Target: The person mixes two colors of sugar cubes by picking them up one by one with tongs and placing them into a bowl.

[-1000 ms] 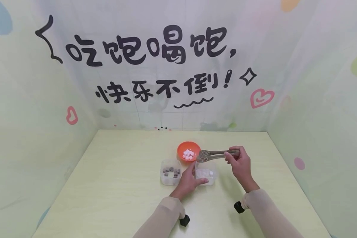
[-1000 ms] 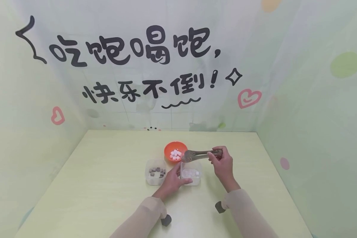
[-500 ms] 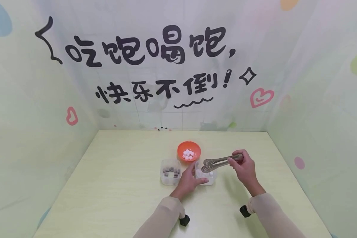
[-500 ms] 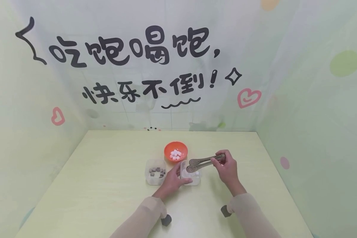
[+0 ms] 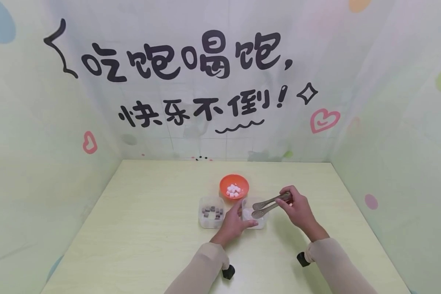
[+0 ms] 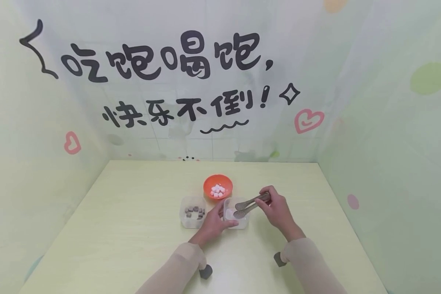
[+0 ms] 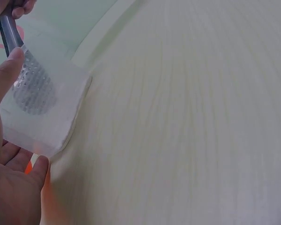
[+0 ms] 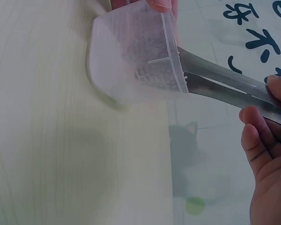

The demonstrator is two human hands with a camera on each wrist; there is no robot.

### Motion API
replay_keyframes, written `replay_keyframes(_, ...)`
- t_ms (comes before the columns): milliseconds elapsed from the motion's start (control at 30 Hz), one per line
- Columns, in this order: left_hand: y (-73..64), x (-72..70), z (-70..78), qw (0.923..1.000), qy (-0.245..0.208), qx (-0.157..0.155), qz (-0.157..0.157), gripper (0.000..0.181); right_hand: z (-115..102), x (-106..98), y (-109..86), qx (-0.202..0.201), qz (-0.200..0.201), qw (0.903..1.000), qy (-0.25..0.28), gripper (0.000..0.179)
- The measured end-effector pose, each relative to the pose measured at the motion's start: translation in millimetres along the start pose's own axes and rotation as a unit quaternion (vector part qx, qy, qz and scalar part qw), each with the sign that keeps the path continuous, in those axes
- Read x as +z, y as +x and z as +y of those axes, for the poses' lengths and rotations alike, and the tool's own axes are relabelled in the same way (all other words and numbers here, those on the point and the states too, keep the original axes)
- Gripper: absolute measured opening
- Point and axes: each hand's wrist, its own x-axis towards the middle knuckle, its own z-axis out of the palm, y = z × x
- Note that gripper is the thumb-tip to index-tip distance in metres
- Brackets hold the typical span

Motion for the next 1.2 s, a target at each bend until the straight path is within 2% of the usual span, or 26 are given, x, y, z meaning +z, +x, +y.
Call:
replay_keyframes(200, 0.5, -0.1, 0.8, 1.0, 0.002, -0.004, -0.003, 0.094, -4, 0, 3.3, -0.036, -0.035, 0.9982, -0.033, 0.023)
replay_keyframes(300, 0.3, 0.1, 1.8, 1.0, 0.004, -0.009, -0.002, 0.093, -5, 1, 5.3, -0.041, -0.057, 0.9963, -0.051, 0.023)
replay_keyframes(467, -0.2, 0.5, 1.9, 0.9998, 0.006, -0.018, -0.003, 0.093, -10, 2, 8.8, -0.025, -0.094, 0.993, -0.068, 0.022)
replay_keyframes(633, -0.8, 0.3, 2.7, 0.9998, 0.008, -0.018, -0.004, 0.093, -12, 2, 11.7, -0.008, -0.108, 0.9904, -0.086, 0.021)
replay_keyframes(767, -1.0, -0.3, 2.9, 0.9999, 0.005, -0.015, -0.005, 0.093, -13, 2, 11.7, 0.0, -0.102, 0.9911, -0.086, 0.021)
replay_keyframes(1200, -0.9, -0.6, 3.0, 0.9999, -0.005, -0.013, -0.004, 0.094, -8, 3, 3.7, -0.007, -0.027, 0.9986, -0.046, 0.023)
